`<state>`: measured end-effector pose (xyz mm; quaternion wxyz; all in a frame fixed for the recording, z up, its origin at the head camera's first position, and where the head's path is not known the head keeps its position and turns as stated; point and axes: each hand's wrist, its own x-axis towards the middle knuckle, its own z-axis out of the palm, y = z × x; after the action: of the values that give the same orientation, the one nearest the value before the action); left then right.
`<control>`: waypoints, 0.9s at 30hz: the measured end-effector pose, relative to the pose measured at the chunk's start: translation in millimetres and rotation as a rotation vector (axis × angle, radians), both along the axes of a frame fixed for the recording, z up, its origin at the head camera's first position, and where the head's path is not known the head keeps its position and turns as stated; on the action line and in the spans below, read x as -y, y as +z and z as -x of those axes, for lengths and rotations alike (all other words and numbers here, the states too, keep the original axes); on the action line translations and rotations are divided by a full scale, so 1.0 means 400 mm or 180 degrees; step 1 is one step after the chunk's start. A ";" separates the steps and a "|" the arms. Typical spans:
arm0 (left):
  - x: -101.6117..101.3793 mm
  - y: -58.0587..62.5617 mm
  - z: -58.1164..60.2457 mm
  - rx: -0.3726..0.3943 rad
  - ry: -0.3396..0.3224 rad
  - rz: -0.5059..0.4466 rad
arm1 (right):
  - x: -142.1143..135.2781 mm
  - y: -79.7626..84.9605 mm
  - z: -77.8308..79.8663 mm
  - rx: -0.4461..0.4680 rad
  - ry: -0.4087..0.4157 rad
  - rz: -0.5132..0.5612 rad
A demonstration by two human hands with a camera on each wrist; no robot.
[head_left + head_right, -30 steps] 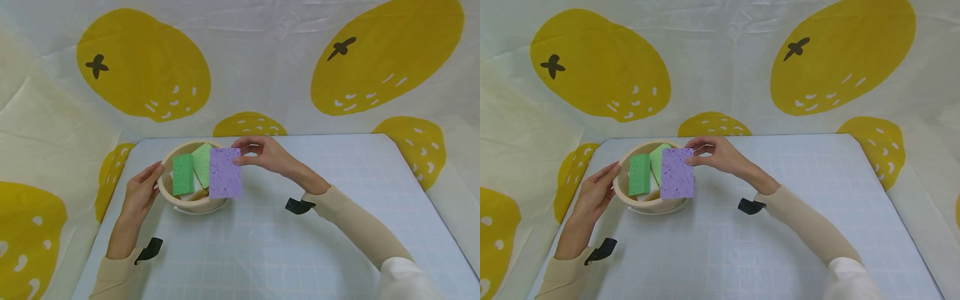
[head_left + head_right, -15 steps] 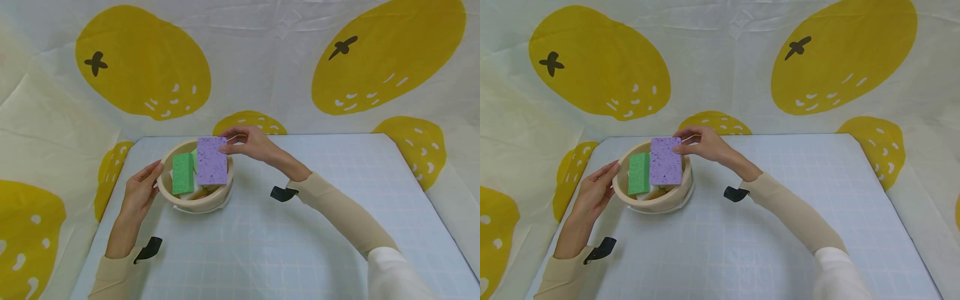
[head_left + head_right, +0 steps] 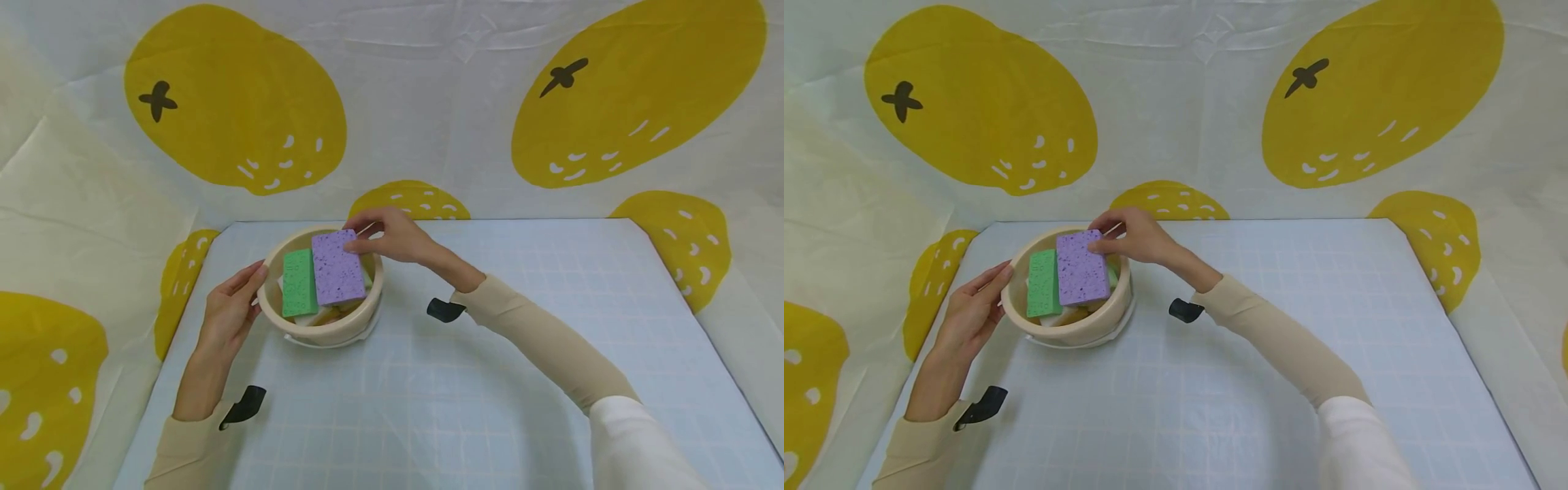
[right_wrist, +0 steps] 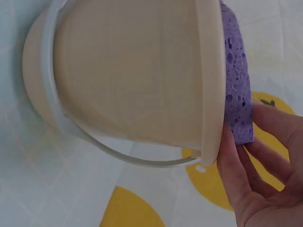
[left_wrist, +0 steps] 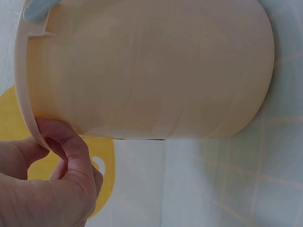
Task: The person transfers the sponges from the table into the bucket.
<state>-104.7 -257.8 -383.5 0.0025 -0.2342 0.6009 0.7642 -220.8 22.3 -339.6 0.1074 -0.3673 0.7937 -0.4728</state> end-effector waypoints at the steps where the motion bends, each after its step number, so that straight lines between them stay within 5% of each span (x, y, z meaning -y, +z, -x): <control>1: 0.000 0.000 0.000 0.0002 0.0004 -0.0001 | 0.000 -0.001 -0.001 -0.0101 -0.0007 -0.0044; 5: -0.002 0.004 0.000 0.0032 0.0021 0.0016 | -0.005 -0.004 -0.003 -0.0241 -0.0029 -0.0161; 15: -0.004 0.008 0.000 0.0040 -0.0012 0.0004 | -0.040 -0.006 -0.017 0.0074 -0.0075 -0.0009; 21: -0.005 0.009 -0.002 -0.0019 -0.0064 -0.0028 | -0.080 0.036 -0.058 0.0174 -0.0229 0.0085; 27: -0.004 0.007 -0.005 -0.0055 -0.0056 -0.0020 | -0.131 -0.018 -0.034 0.0226 -0.0345 0.0305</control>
<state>-102.7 -256.1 -380.6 0.0047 -0.2223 0.6006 0.7680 -207.1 74.8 -346.7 0.0920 -0.3115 0.7845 -0.5282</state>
